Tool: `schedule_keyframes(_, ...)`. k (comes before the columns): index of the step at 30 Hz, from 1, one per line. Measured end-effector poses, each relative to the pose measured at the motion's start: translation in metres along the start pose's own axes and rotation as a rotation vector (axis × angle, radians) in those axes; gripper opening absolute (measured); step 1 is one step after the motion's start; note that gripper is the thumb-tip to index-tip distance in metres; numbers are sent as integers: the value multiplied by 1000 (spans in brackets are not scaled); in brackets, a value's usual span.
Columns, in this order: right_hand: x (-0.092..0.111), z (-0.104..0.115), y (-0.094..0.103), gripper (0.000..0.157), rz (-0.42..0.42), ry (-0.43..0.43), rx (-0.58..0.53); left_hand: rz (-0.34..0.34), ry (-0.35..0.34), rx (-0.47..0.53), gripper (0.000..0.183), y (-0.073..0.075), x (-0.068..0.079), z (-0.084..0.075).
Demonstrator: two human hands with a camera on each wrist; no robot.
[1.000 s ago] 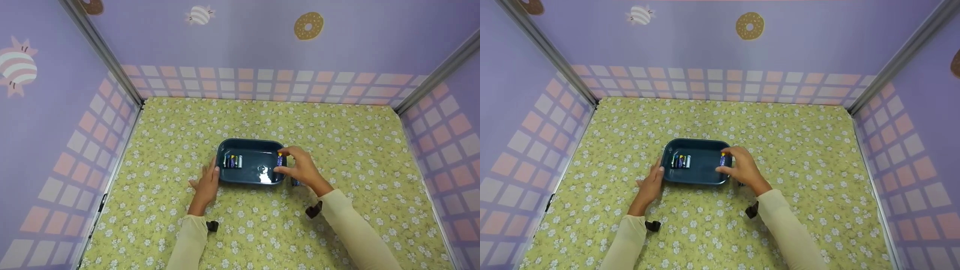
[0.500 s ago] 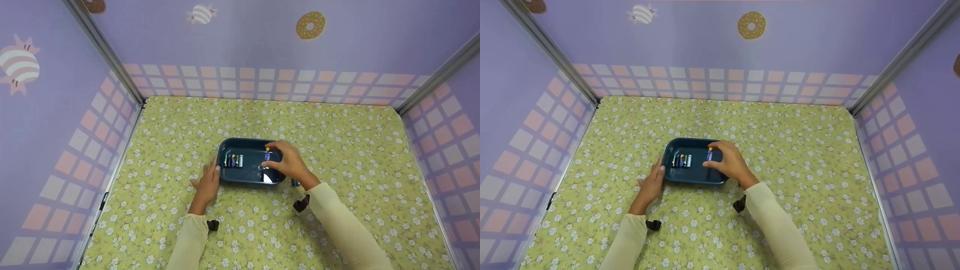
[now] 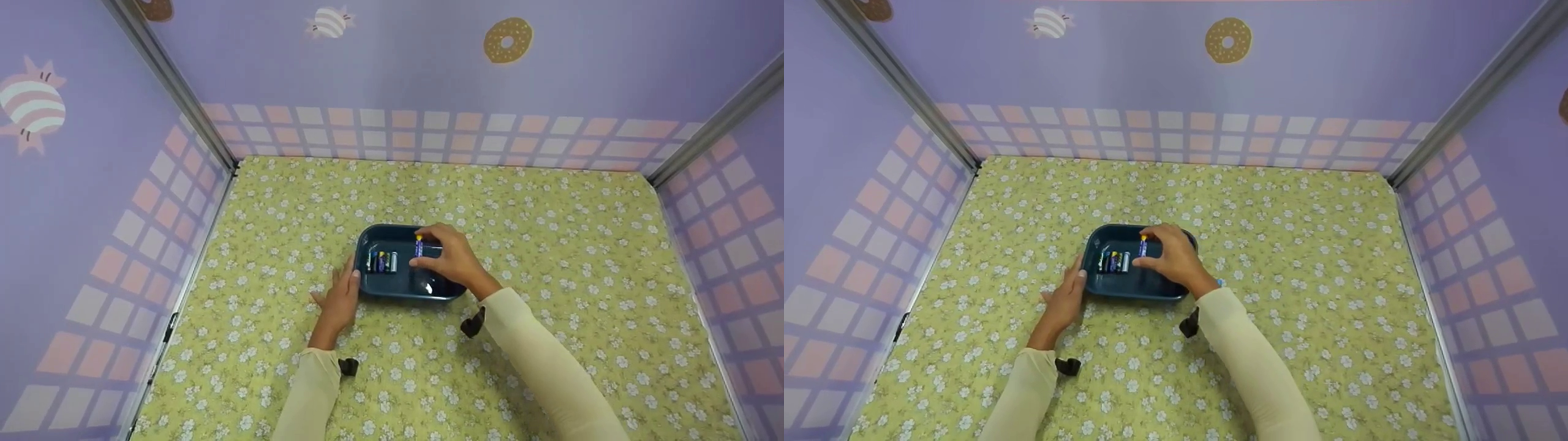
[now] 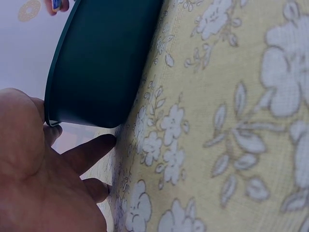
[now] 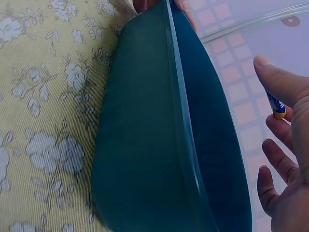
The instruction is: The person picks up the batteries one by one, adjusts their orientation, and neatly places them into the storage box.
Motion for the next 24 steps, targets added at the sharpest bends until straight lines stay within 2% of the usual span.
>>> schedule_keyframes(7,-10,-1,-14,62,32,-30,-55,-1,-2,18,63,1,1,-3)
schedule_keyframes(17,-16,-10,-34,58,55,-88,-44,-15,-18,24,64,0,-1,-1)
schedule_keyframes(24,-16,-17,-50,57,75,-92,-67,-16,-10,16,64,0,-1,-1)
Point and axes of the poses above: each hand's wrist, its own x-axis away from the middle knuckle, its own y-axis out of the back of the hand, z = x × y, the point moved 8 cm from there along -x, towards the middle knuckle, and after that the axes turned 13 degrees about y, right-handed, at the moved point
